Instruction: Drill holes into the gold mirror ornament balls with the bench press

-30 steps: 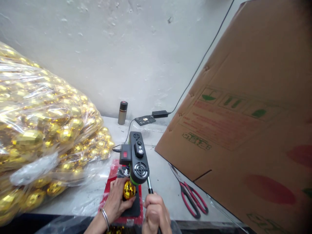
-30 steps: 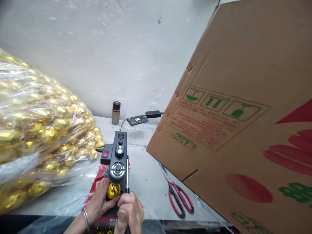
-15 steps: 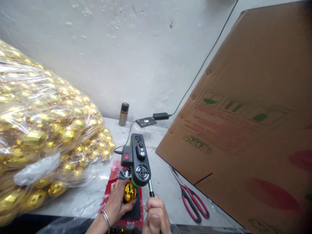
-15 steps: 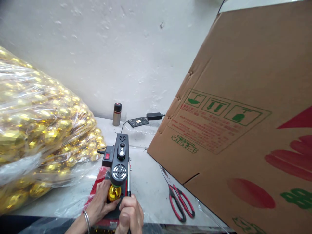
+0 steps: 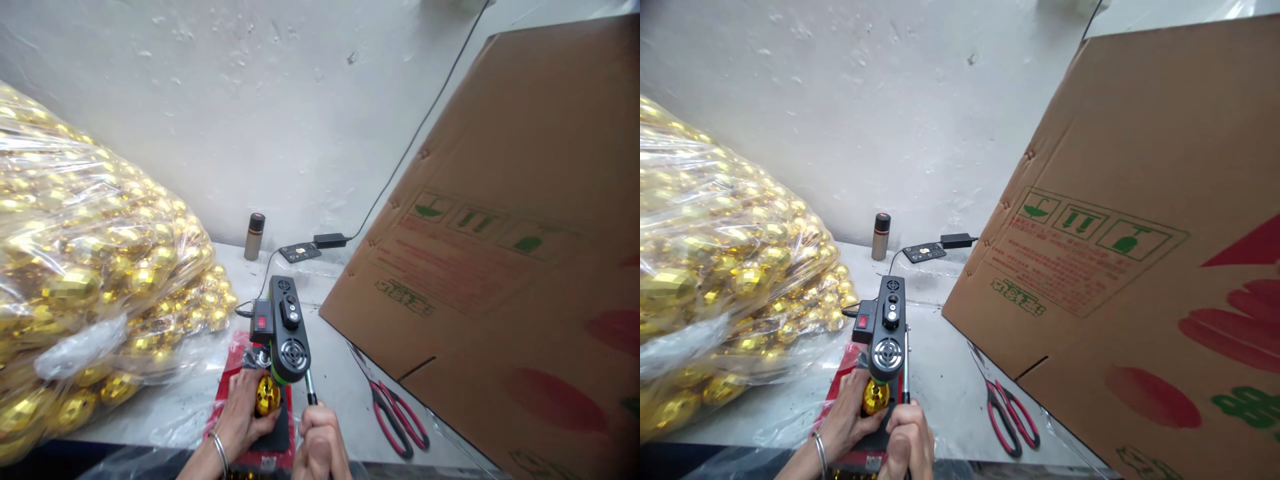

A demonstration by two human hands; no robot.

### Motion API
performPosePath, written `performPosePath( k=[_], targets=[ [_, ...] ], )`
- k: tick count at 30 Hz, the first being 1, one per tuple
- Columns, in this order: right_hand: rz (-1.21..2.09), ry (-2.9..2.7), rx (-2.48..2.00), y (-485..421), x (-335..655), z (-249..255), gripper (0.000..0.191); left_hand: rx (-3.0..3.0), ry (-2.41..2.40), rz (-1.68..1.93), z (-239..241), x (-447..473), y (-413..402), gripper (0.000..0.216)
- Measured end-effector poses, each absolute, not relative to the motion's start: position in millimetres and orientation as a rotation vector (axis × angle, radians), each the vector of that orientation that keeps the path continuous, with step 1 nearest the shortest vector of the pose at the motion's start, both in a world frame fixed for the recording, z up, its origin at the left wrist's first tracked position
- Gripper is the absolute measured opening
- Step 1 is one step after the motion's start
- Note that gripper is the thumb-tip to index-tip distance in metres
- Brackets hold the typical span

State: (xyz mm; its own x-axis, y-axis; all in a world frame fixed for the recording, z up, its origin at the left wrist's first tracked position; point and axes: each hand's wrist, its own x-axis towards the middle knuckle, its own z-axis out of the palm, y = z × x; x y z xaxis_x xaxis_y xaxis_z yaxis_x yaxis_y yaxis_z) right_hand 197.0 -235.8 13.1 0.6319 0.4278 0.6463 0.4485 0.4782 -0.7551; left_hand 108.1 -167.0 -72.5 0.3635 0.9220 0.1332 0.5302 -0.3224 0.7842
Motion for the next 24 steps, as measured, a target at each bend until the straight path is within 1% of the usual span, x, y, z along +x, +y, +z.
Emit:
performPosePath(
  k=[7, 11, 16, 21, 24],
  targets=[
    [-0.185, -1.043, -1.081, -227, 208, -5, 0.044, 1.979, 1.253, 0.759, -73, 109, -166, 0.046],
    [-0.197, -1.004, -1.062, -225, 209, -14, 0.044, 1.977, 1.243, 0.756, -75, 110, -166, 0.05],
    [-0.253, -1.047, -1.04, -222, 207, -18, 0.042, 1.973, 1.251, 0.786, -76, 110, -166, 0.049],
    [-0.286, -1.067, -0.991, -218, 199, -32, 0.042, 1.991, 1.258, 0.789, -72, 109, -167, 0.048],
    [-0.254, -1.024, -1.036, -223, 193, -25, 0.04, 1.987, 1.282, 0.8, -70, 111, -166, 0.046]
  ],
)
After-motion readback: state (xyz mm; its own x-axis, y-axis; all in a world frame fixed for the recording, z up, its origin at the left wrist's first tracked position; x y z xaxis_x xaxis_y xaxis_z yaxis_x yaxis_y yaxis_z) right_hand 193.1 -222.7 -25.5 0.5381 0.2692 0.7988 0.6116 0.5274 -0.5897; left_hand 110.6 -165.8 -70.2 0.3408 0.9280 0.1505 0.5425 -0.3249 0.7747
